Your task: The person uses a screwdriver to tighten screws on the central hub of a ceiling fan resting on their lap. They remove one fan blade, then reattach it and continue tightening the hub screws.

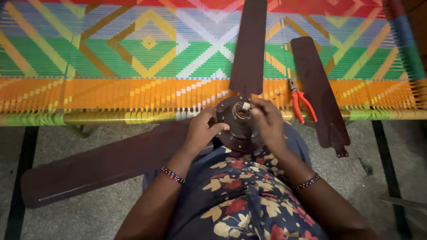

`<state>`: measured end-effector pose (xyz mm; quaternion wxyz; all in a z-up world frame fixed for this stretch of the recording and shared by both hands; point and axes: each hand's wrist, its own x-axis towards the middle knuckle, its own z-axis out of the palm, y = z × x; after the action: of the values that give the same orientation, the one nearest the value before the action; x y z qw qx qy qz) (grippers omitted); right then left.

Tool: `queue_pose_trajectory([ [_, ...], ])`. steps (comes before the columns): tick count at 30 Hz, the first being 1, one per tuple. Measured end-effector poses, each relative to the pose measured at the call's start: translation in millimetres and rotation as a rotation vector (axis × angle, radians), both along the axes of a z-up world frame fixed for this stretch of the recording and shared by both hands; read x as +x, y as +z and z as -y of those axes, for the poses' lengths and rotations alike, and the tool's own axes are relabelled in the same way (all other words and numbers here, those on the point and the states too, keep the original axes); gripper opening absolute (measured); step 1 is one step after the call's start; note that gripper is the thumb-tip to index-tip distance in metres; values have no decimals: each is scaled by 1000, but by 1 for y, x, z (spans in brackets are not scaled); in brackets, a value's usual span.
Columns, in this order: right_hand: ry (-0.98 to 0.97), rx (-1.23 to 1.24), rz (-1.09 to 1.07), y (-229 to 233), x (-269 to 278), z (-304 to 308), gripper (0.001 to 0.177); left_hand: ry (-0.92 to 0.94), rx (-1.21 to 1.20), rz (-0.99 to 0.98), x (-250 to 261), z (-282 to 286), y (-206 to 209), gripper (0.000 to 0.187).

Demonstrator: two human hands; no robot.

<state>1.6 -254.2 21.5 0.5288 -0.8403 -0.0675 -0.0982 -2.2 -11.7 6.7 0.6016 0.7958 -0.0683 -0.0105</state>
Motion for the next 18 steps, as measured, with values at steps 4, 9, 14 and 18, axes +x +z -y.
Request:
queue_pose_trajectory([
  [4, 464, 321, -14, 36, -6, -50, 49, -24, 0, 91, 0, 7, -3, 46],
  [9, 315, 711, -356, 19, -2, -88, 27, -111, 62, 260, 0, -7, -12, 36],
  [14, 267, 895, -245, -4, 16, -79, 42, 51, 723, 240, 21, -44, -24, 35],
  [18, 338, 925, -260, -11, 20, -67, 49, 9, 720, -98, 24, -39, -35, 30],
])
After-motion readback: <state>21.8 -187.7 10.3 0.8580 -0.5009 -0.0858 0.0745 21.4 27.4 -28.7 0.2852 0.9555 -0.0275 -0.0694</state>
